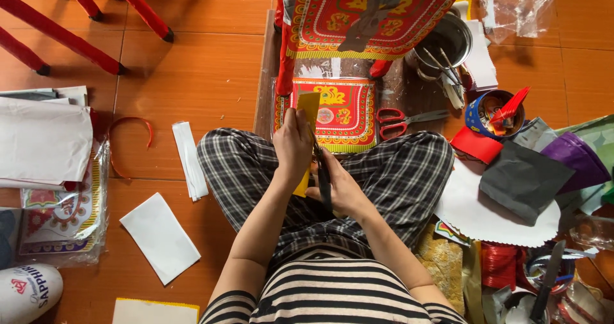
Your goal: Decorating a red paper horse with colorful paper cutouts and strips
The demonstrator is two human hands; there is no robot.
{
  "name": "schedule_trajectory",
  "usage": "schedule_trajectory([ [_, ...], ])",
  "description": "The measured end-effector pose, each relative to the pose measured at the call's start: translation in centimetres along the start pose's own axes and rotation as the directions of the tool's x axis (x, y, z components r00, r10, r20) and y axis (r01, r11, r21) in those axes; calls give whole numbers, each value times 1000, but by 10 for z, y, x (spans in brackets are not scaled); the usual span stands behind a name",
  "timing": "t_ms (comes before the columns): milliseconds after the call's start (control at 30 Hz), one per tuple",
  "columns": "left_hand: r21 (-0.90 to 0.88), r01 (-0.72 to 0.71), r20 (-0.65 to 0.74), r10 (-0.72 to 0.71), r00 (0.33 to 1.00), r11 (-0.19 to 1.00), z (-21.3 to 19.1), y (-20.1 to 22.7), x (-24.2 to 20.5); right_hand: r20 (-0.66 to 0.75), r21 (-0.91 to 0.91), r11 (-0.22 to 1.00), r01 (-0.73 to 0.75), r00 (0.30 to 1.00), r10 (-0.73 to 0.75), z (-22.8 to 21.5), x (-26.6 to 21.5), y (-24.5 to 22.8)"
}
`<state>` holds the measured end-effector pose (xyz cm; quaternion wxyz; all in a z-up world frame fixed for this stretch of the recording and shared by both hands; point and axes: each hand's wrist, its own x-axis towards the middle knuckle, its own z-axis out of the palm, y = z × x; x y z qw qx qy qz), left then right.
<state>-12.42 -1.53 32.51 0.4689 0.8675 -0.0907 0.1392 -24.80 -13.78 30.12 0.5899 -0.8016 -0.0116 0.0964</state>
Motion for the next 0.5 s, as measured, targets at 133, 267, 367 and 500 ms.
schedule_trajectory([
  [133,-64,21,0,-21,1000,998,-3,6,2,-206,39,999,11,978,-3,20,1,9],
  [267,-180,11,4,-10,1000,984,4,-9,0,-314,182,982,51,949,9,32,3,25],
  [367,-149,-10,-26,6,1000,989,8,-12,-10,-332,239,963,126,942,-41,24,5,3],
  [500,-86,-15,-23,13,1000,996,0,-3,-7,-204,210,974,82,978,-39,11,6,30],
])
